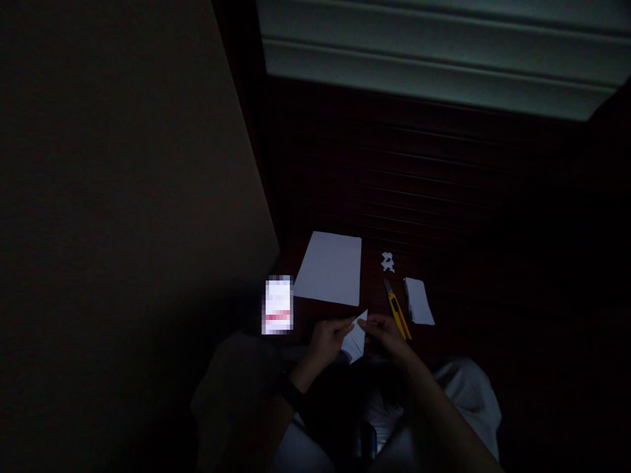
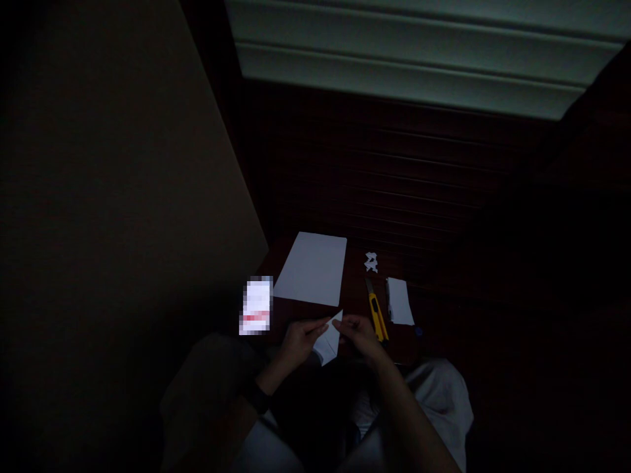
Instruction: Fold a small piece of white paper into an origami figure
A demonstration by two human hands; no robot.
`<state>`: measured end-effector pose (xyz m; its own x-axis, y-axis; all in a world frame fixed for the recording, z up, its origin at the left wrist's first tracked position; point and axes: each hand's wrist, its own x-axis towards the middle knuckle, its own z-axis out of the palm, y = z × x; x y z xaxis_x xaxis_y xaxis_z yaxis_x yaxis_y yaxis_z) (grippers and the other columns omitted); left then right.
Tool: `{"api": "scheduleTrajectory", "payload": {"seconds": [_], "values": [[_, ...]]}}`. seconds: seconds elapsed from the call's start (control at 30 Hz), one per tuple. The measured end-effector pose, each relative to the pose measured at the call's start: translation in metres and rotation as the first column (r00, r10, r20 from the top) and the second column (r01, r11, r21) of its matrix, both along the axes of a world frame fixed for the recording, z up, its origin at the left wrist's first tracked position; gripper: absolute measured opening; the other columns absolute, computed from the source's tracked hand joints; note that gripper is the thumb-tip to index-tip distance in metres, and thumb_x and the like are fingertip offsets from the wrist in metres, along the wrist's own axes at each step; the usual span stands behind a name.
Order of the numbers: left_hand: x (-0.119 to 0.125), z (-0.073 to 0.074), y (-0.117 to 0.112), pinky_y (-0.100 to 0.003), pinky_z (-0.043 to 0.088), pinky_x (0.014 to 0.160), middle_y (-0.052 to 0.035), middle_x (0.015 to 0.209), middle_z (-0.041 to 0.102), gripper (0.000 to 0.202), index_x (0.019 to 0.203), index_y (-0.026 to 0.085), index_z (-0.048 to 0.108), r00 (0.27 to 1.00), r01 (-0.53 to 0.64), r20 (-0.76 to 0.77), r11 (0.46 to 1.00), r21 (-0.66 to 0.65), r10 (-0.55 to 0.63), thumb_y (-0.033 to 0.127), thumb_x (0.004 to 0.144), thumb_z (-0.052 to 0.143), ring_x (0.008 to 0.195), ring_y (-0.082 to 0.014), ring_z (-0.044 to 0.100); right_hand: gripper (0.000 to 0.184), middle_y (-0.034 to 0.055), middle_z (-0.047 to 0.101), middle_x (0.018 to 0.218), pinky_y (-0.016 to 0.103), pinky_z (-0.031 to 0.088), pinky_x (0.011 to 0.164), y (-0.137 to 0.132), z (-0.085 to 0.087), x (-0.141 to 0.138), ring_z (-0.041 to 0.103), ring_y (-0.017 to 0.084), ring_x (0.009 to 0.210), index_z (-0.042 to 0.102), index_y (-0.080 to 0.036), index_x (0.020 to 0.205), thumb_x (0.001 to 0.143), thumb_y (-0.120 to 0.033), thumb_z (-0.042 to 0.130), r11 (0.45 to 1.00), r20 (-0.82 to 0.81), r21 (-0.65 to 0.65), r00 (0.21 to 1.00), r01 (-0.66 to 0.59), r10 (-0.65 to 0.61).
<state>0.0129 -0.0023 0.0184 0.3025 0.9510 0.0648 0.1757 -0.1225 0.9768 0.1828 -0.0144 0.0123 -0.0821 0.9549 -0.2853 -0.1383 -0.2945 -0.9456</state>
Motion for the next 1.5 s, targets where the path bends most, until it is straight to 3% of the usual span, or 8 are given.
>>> {"api": "scheduleTrajectory", "payload": {"seconds": [0.23, 0.43, 0.77, 0.97, 1.1, 1.27, 1.4, 1.5], "values": [[0.000, 0.002, -0.005, -0.032, 0.048, 0.083, -0.0039, 0.101, 0.066, 0.027, 0.098, 0.021, 0.066, 0.999, -0.031, -0.024, 0.999, 0.006, 0.031, 0.031, 0.078, 0.052, 0.091, -0.0213, 0.062, 0.037, 0.0043, 0.064, 0.069, 0.025, 0.047, 0.054, -0.002, 0.004, -0.001, 0.058, 0.014, 0.058, 0.065, -0.014, 0.078, 0.061, -0.046, 0.069, 1.000, -0.014, -0.016, 1.000, 0.019, -0.020], [-0.003, 0.008, -0.007, -0.031, 0.048, 0.081, -0.0040, 0.101, 0.066, 0.028, 0.099, 0.021, 0.065, 0.999, -0.007, -0.054, 0.999, 0.035, 0.009, 0.033, 0.078, 0.051, 0.090, -0.0208, 0.062, 0.032, 0.0023, 0.061, 0.059, 0.022, 0.043, 0.049, 0.006, 0.003, -0.001, 0.054, 0.011, 0.051, 0.065, -0.012, 0.065, 0.062, -0.044, 0.070, 0.999, -0.029, 0.022, 0.999, 0.040, -0.039], [-0.004, 0.009, -0.003, -0.030, 0.047, 0.083, -0.0033, 0.103, 0.065, 0.029, 0.101, 0.022, 0.065, 0.996, -0.019, -0.087, 0.998, 0.054, 0.024, 0.034, 0.079, 0.051, 0.092, -0.0206, 0.061, 0.026, 0.0014, 0.061, 0.054, 0.026, 0.042, 0.048, 0.021, 0.004, -0.009, 0.053, 0.014, 0.048, 0.062, -0.015, 0.059, 0.053, -0.037, 0.074, 0.972, -0.018, -0.030, 0.972, 0.233, -0.233], [-0.008, 0.011, -0.004, -0.031, 0.046, 0.084, -0.0033, 0.103, 0.064, 0.029, 0.101, 0.022, 0.064, 0.995, -0.019, -0.095, 0.999, 0.038, 0.023, 0.033, 0.078, 0.051, 0.093, -0.0208, 0.061, 0.025, 0.0021, 0.061, 0.055, 0.025, 0.041, 0.050, 0.023, 0.003, -0.012, 0.054, 0.015, 0.051, 0.062, -0.015, 0.059, 0.055, -0.038, 0.072, 0.961, 0.057, 0.056, 0.960, 0.270, -0.273], [-0.008, 0.006, -0.004, -0.031, 0.046, 0.084, -0.0027, 0.102, 0.065, 0.027, 0.099, 0.022, 0.065, 0.995, -0.048, -0.091, 0.999, 0.018, 0.049, 0.031, 0.077, 0.052, 0.092, -0.0204, 0.061, 0.028, 0.0020, 0.059, 0.052, 0.025, 0.038, 0.047, 0.024, -0.001, -0.014, 0.051, 0.014, 0.048, 0.063, -0.015, 0.058, 0.056, -0.041, 0.071, 0.964, 0.128, 0.064, 0.956, 0.258, -0.264], [-0.010, -0.003, -0.002, -0.031, 0.047, 0.083, -0.0033, 0.099, 0.067, 0.026, 0.097, 0.023, 0.066, 0.985, -0.120, -0.119, 0.992, 0.044, 0.124, 0.032, 0.078, 0.052, 0.091, -0.0204, 0.062, 0.036, 0.0006, 0.057, 0.050, 0.022, 0.034, 0.046, 0.018, -0.018, -0.018, 0.047, 0.011, 0.046, 0.062, -0.013, 0.054, 0.058, -0.048, 0.068, 0.989, 0.219, 0.088, 0.966, 0.118, -0.135], [-0.010, -0.003, -0.003, -0.031, 0.048, 0.079, -0.0039, 0.098, 0.067, 0.027, 0.098, 0.022, 0.066, 0.985, -0.114, -0.125, 0.993, 0.030, 0.117, 0.033, 0.078, 0.051, 0.088, -0.0212, 0.063, 0.034, -0.0009, 0.055, 0.047, 0.022, 0.033, 0.046, 0.015, -0.029, -0.020, 0.045, 0.010, 0.044, 0.059, -0.013, 0.049, 0.057, -0.045, 0.069, 0.986, 0.229, 0.089, 0.960, 0.144, -0.161], [-0.010, 0.000, -0.004, -0.032, 0.048, 0.079, -0.0039, 0.097, 0.067, 0.027, 0.097, 0.022, 0.066, 0.984, -0.125, -0.124, 0.992, 0.005, 0.125, 0.033, 0.077, 0.052, 0.087, -0.0216, 0.063, 0.031, -0.0003, 0.058, 0.050, 0.023, 0.036, 0.048, 0.016, -0.026, -0.020, 0.049, 0.011, 0.046, 0.061, -0.014, 0.053, 0.055, -0.043, 0.071, 0.981, 0.169, 0.086, 0.968, 0.172, -0.185]]}}
